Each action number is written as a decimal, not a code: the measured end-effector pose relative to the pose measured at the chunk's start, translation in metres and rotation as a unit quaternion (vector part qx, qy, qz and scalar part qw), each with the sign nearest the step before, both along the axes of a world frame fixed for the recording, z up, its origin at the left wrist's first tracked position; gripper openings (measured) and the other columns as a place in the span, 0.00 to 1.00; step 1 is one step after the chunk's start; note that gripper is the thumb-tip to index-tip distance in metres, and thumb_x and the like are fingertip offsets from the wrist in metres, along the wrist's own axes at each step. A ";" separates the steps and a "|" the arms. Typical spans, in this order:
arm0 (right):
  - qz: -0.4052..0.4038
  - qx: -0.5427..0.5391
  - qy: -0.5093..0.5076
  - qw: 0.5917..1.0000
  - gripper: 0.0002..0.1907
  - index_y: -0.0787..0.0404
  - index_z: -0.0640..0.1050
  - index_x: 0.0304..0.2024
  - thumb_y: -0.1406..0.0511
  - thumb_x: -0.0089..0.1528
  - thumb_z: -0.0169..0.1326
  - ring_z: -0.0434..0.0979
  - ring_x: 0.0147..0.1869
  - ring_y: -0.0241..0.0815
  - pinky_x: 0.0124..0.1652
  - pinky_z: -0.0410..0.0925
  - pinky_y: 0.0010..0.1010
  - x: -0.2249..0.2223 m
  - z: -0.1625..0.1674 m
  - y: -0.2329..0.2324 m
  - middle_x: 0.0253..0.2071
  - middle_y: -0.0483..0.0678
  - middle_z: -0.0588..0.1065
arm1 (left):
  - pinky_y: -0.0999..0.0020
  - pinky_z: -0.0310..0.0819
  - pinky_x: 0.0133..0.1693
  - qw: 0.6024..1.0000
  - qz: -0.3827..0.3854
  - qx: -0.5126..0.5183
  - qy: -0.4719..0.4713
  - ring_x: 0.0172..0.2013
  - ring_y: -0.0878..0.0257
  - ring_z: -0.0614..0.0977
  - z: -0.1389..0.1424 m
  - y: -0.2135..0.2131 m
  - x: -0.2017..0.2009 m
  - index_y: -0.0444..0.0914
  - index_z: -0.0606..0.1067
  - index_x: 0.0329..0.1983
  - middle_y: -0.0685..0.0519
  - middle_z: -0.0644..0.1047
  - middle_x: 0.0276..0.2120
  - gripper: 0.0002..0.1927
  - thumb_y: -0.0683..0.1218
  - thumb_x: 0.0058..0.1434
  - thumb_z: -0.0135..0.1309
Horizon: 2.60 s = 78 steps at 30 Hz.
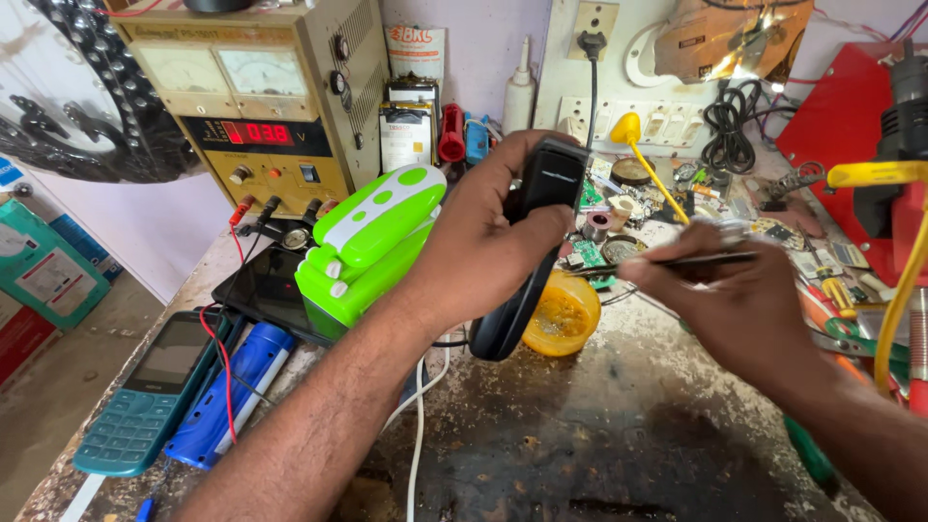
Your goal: The person holds a black electric shaver and uses tweezers and a small screwdriver to clean the shaver head. They repeatedly dip the tweezers into a small yellow container and scrape or pick at the shaver's cutting area, then test the shaver on their hand.
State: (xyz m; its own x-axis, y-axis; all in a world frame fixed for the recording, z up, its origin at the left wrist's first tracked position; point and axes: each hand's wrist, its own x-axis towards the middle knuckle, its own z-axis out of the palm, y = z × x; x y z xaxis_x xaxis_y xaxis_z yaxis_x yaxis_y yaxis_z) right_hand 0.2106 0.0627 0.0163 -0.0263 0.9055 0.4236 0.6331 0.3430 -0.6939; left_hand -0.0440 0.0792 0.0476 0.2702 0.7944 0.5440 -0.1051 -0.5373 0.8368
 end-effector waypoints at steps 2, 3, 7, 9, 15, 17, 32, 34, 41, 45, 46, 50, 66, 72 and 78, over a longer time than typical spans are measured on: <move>0.027 0.056 0.043 0.997 0.06 0.64 0.80 0.34 0.69 0.59 0.65 0.83 0.37 0.36 0.37 0.75 0.31 0.022 0.008 0.001 0.32 0.48 0.81 | 0.74 0.78 0.42 1.000 -0.022 0.014 0.000 0.39 0.72 0.79 0.002 -0.003 0.000 0.40 0.69 0.63 0.57 0.77 0.42 0.24 0.39 0.63 0.57; 0.068 0.090 0.109 0.988 0.05 0.64 0.78 0.37 0.69 0.64 0.62 0.83 0.38 0.37 0.40 0.76 0.32 0.033 0.011 0.002 0.34 0.48 0.80 | 0.74 0.78 0.43 0.999 -0.032 0.022 0.000 0.40 0.72 0.79 0.003 -0.004 -0.001 0.40 0.69 0.64 0.56 0.77 0.42 0.25 0.39 0.63 0.58; 0.176 0.143 0.285 0.931 0.07 0.63 0.73 0.42 0.70 0.77 0.54 0.82 0.43 0.41 0.47 0.75 0.34 0.071 0.023 0.005 0.39 0.51 0.79 | 0.74 0.78 0.40 0.999 -0.045 0.008 0.026 0.38 0.71 0.79 0.005 -0.015 0.006 0.39 0.72 0.60 0.57 0.78 0.41 0.23 0.39 0.61 0.58; 0.195 0.147 0.314 0.918 0.08 0.63 0.72 0.44 0.68 0.80 0.52 0.82 0.43 0.43 0.48 0.75 0.36 0.081 0.020 0.001 0.40 0.52 0.78 | 0.73 0.77 0.40 0.997 -0.044 0.026 0.050 0.38 0.71 0.78 0.005 -0.022 0.011 0.38 0.74 0.58 0.56 0.78 0.39 0.20 0.40 0.61 0.59; 0.186 0.165 0.278 0.928 0.08 0.65 0.73 0.46 0.67 0.80 0.53 0.80 0.44 0.46 0.58 0.71 0.40 0.077 0.005 -0.023 0.43 0.57 0.78 | 0.67 0.78 0.37 0.985 0.032 0.037 0.165 0.32 0.62 0.83 0.002 -0.041 0.020 0.36 0.75 0.54 0.50 0.81 0.33 0.22 0.45 0.56 0.60; 0.169 0.172 0.233 0.942 0.08 0.66 0.72 0.46 0.68 0.79 0.51 0.80 0.45 0.45 0.66 0.68 0.42 0.072 0.009 -0.028 0.43 0.57 0.78 | 0.62 0.78 0.42 0.979 0.065 0.099 0.168 0.37 0.54 0.84 0.001 -0.044 0.021 0.34 0.73 0.57 0.45 0.81 0.37 0.26 0.44 0.55 0.60; 0.118 0.120 0.151 0.974 0.11 0.60 0.66 0.45 0.75 0.66 0.53 0.84 0.48 0.44 0.53 0.78 0.38 0.023 0.036 -0.032 0.41 0.56 0.78 | 0.52 0.79 0.41 0.919 0.079 -0.008 0.387 0.39 0.40 0.84 0.007 -0.047 0.022 0.25 0.63 0.51 0.33 0.78 0.34 0.33 0.48 0.50 0.63; 0.099 0.109 0.124 0.981 0.10 0.63 0.67 0.44 0.75 0.66 0.55 0.84 0.48 0.43 0.53 0.78 0.36 0.020 0.036 -0.036 0.42 0.57 0.78 | 0.51 0.80 0.41 0.908 0.072 -0.012 0.413 0.40 0.39 0.83 0.008 -0.047 0.022 0.21 0.58 0.55 0.31 0.78 0.33 0.39 0.48 0.50 0.64; 0.084 0.106 0.083 0.987 0.09 0.65 0.70 0.40 0.75 0.63 0.59 0.83 0.48 0.42 0.49 0.78 0.33 0.011 0.037 -0.042 0.42 0.56 0.80 | 0.54 0.80 0.44 0.895 0.056 -0.017 0.442 0.41 0.38 0.83 0.010 -0.047 0.021 0.16 0.50 0.61 0.29 0.78 0.35 0.49 0.48 0.50 0.64; 0.049 0.082 0.052 0.994 0.08 0.65 0.71 0.38 0.74 0.62 0.59 0.85 0.47 0.42 0.48 0.79 0.33 0.008 0.042 -0.043 0.39 0.56 0.81 | 0.55 0.78 0.45 0.894 0.058 -0.017 0.445 0.43 0.39 0.82 0.011 -0.045 0.019 0.14 0.46 0.63 0.29 0.78 0.36 0.53 0.50 0.51 0.65; 0.032 0.071 0.042 0.996 0.08 0.65 0.71 0.38 0.74 0.62 0.59 0.85 0.47 0.42 0.49 0.79 0.34 0.007 0.043 -0.043 0.38 0.57 0.81 | 0.55 0.78 0.45 0.893 0.055 -0.023 0.446 0.44 0.39 0.82 0.010 -0.045 0.019 0.14 0.46 0.63 0.29 0.78 0.37 0.53 0.50 0.52 0.65; 0.009 0.039 0.055 0.998 0.08 0.65 0.71 0.36 0.73 0.61 0.58 0.85 0.49 0.43 0.49 0.79 0.35 0.002 0.047 -0.048 0.39 0.56 0.81 | 0.55 0.78 0.46 0.892 0.051 -0.021 0.448 0.44 0.39 0.82 0.009 -0.044 0.018 0.13 0.45 0.63 0.28 0.77 0.37 0.54 0.50 0.52 0.64; 0.178 0.142 0.209 0.951 0.06 0.65 0.73 0.42 0.70 0.72 0.57 0.83 0.43 0.44 0.51 0.78 0.36 0.053 0.026 -0.011 0.37 0.54 0.79 | 0.58 0.80 0.35 0.946 0.013 -0.133 0.294 0.34 0.52 0.86 0.015 -0.038 0.013 0.30 0.65 0.50 0.41 0.81 0.33 0.26 0.47 0.52 0.59; 0.187 0.138 0.294 0.927 0.06 0.63 0.76 0.44 0.66 0.75 0.57 0.82 0.42 0.44 0.50 0.78 0.38 0.071 0.021 -0.007 0.38 0.51 0.78 | 0.69 0.80 0.26 0.921 -0.169 -0.350 -0.024 0.27 0.60 0.83 0.008 -0.019 0.014 0.30 0.63 0.56 0.44 0.75 0.36 0.28 0.43 0.55 0.59; 0.184 0.173 0.243 0.937 0.08 0.65 0.73 0.42 0.69 0.77 0.55 0.80 0.45 0.46 0.60 0.70 0.42 0.069 0.012 -0.021 0.41 0.55 0.79 | 0.64 0.80 0.20 0.900 -0.241 -0.354 -0.078 0.18 0.56 0.81 -0.003 -0.012 0.008 0.37 0.53 0.65 0.45 0.75 0.36 0.37 0.44 0.54 0.53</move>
State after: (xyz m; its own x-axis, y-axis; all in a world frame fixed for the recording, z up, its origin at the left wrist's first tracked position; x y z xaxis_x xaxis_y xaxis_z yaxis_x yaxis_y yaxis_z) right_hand 0.2794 0.0419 0.0279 -0.0381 0.6793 0.7329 0.0665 0.7335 -0.6764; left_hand -0.0362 0.0668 0.0442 0.6403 0.7681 0.0077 -0.3291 0.2653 0.9063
